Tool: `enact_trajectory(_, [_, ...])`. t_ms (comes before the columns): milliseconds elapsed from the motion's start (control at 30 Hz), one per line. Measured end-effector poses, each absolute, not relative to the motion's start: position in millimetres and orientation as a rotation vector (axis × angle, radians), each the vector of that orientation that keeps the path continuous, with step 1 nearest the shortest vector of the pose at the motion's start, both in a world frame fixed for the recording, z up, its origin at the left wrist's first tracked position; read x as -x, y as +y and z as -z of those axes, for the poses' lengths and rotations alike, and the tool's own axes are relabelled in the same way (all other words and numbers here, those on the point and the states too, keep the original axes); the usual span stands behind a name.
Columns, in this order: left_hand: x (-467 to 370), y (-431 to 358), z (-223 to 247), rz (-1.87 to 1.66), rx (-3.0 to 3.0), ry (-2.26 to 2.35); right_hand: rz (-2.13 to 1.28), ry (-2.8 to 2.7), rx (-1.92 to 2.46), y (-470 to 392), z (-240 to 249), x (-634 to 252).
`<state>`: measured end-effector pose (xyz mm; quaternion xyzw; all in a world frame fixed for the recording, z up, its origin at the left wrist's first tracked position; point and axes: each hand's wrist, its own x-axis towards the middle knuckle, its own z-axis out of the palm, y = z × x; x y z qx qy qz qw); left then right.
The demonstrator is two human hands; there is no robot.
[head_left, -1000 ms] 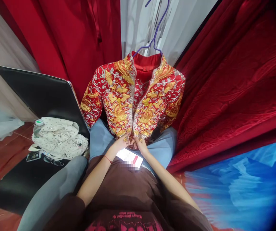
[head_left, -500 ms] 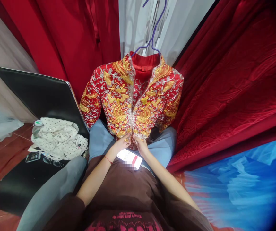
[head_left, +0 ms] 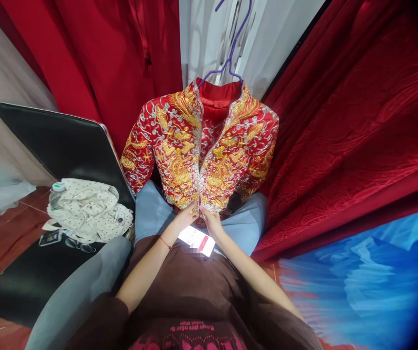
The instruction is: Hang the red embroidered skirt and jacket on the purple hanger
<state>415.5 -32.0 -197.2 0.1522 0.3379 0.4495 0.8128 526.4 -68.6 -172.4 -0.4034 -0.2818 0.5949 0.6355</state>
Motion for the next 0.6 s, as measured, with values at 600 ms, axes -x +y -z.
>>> enact_trajectory(600, [-427, -38, 205, -1.277, -0.452, 0.84, -1.236, -0.526, 1.06, -63, 180, -524])
